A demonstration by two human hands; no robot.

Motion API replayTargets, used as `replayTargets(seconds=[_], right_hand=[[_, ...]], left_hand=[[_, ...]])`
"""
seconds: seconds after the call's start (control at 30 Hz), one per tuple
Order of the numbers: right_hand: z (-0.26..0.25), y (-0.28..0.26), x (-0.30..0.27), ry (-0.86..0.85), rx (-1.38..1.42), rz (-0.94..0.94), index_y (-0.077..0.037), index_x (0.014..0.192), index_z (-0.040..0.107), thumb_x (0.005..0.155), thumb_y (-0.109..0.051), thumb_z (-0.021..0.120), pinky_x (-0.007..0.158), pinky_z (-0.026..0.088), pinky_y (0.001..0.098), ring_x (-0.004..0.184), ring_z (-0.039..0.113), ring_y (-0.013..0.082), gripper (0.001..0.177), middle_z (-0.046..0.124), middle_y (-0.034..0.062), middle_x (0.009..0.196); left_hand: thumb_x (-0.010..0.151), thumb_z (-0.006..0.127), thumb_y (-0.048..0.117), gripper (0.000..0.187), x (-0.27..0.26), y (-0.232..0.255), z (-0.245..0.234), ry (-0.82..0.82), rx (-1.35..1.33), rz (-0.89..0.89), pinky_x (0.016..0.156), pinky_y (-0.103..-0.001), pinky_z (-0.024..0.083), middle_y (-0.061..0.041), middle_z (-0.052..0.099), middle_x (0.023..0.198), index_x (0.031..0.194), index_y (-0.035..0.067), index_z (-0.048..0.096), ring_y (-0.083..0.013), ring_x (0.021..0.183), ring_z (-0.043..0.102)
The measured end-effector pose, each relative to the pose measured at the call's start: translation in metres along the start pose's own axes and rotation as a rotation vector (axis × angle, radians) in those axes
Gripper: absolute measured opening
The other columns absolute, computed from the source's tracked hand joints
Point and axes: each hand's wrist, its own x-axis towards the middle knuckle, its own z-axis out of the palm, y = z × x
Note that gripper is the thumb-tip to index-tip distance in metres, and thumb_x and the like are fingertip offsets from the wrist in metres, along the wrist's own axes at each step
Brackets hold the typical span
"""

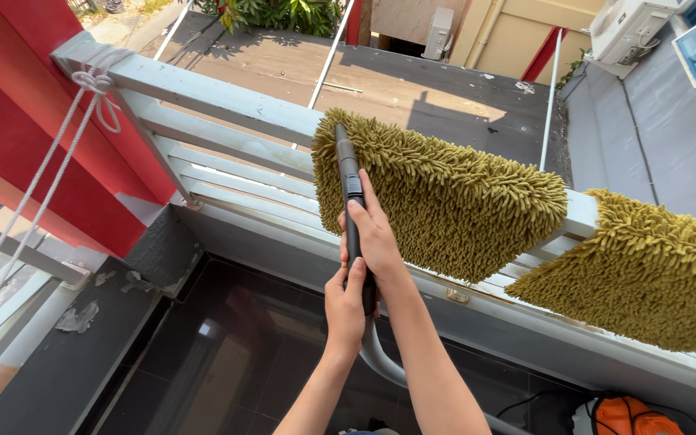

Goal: The person uses a vacuum cleaner with a hose attachment to clean two shaggy mats hanging on a balcony railing. The person moves the vacuum nozzle back and forth across the surface of the mats to remove dust and debris.

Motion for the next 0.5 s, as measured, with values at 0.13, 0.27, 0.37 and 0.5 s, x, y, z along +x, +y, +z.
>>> replayTargets(seconds=[0.13,0.27,0.37,0.5], right_hand=[[0.012,0.004,0.012,-0.052,0.004,0.01,-0.024,0.168,0.013,0.104,-0.02,0.046,0.038,0.048,0.0279,0.045,0.055,0.0121,0.072,0.056,0.0073,0.083],[-0.015,-0.005,0.01,0.034,0.014,-0.03,-0.024,0.167,0.013,0.104,-0.021,0.046,0.037,0.048,0.0279,0.045,0.056,0.0128,0.071,0.058,0.0075,0.084],[-0.043,-0.016,0.001,0.168,-0.005,-0.082,-0.024,0.167,0.014,0.104,-0.021,0.046,0.037,0.048,0.0284,0.045,0.056,0.0133,0.07,0.058,0.0078,0.083],[-0.056,-0.022,0.004,0.21,-0.032,-0.099,-0.024,0.167,0.015,0.105,-0.022,0.045,0.037,0.048,0.0285,0.045,0.056,0.0133,0.069,0.057,0.0071,0.083]], left_hand=[[0.103,0.056,0.039,0.04,0.007,0.006,-0.01,0.015,-0.019,0.007,0.041,-0.028,0.039,-0.002,0.058,0.059,0.085,0.004,0.061,-0.0097,0.043,0.05],[0.103,0.057,0.039,0.04,0.011,0.006,0.01,-0.094,0.005,-0.045,0.039,-0.028,0.038,-0.002,0.056,0.058,0.086,0.003,0.062,-0.0099,0.043,0.049],[0.101,0.059,0.04,0.037,0.014,0.007,0.031,-0.19,0.019,-0.145,0.04,-0.028,0.039,-0.002,0.056,0.057,0.089,0.005,0.064,-0.01,0.043,0.05],[0.1,0.06,0.041,0.037,0.018,0.003,0.043,-0.219,0.002,-0.167,0.04,-0.028,0.04,-0.002,0.057,0.058,0.089,0.006,0.064,-0.0106,0.043,0.051]])
